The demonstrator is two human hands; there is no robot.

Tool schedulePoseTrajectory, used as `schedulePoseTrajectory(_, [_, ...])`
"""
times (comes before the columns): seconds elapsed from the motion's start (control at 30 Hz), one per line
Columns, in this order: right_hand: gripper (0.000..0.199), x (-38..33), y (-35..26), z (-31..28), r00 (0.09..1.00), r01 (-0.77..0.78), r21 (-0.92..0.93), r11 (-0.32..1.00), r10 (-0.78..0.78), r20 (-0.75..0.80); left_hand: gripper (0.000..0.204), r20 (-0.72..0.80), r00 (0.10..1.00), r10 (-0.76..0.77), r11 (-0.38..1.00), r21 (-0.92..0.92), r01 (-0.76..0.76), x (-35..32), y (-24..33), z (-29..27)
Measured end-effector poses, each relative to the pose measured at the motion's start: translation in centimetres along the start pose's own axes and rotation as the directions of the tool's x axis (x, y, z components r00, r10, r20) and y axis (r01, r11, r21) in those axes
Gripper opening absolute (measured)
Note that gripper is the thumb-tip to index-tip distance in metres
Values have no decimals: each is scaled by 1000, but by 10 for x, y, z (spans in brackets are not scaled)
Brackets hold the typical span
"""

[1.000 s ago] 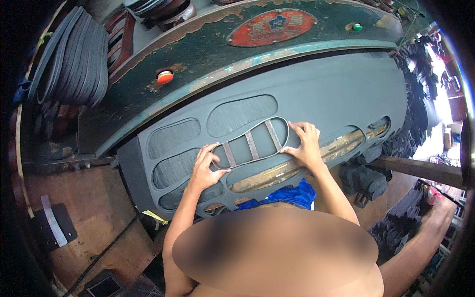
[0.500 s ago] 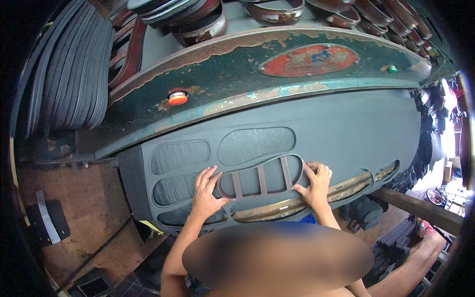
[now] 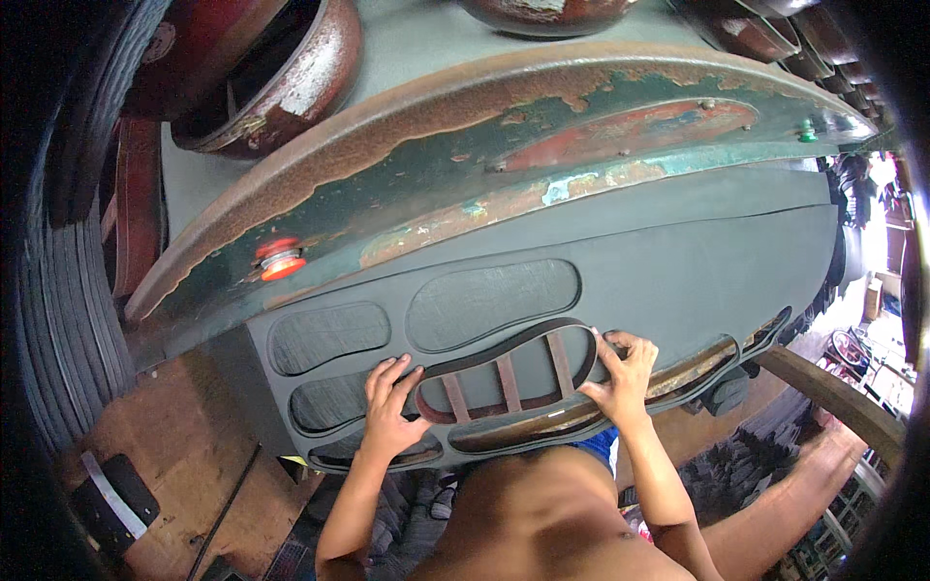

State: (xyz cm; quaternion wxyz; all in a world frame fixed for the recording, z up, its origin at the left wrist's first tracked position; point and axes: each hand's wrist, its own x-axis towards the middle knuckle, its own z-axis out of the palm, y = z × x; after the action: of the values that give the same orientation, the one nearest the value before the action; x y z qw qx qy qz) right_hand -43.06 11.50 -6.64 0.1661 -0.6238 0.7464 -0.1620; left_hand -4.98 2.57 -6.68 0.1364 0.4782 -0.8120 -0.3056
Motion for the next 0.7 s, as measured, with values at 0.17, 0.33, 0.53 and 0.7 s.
schedulePoseTrajectory(0.17, [88,7,-1,-2,1000,2,-22,1000,-2,19,80,1,1000,0,1000,-9,0,7,4,-8])
schedulePoseTrajectory(0.33, [94,14,-7,-13,999,36,20,999,-36,18,81,122,992,-31,997,-62,38,12,11,-35])
schedulePoseTrajectory(0.53, [73,32,-3,-36,999,42,444,895,-35,-24,54,-69,992,-101,975,-205,85,26,24,-92])
schedulePoseTrajectory(0.7, [36,72,42,-86,934,169,299,939,-56,-352,33,-449,885,126,991,23,-130,53,51,-133])
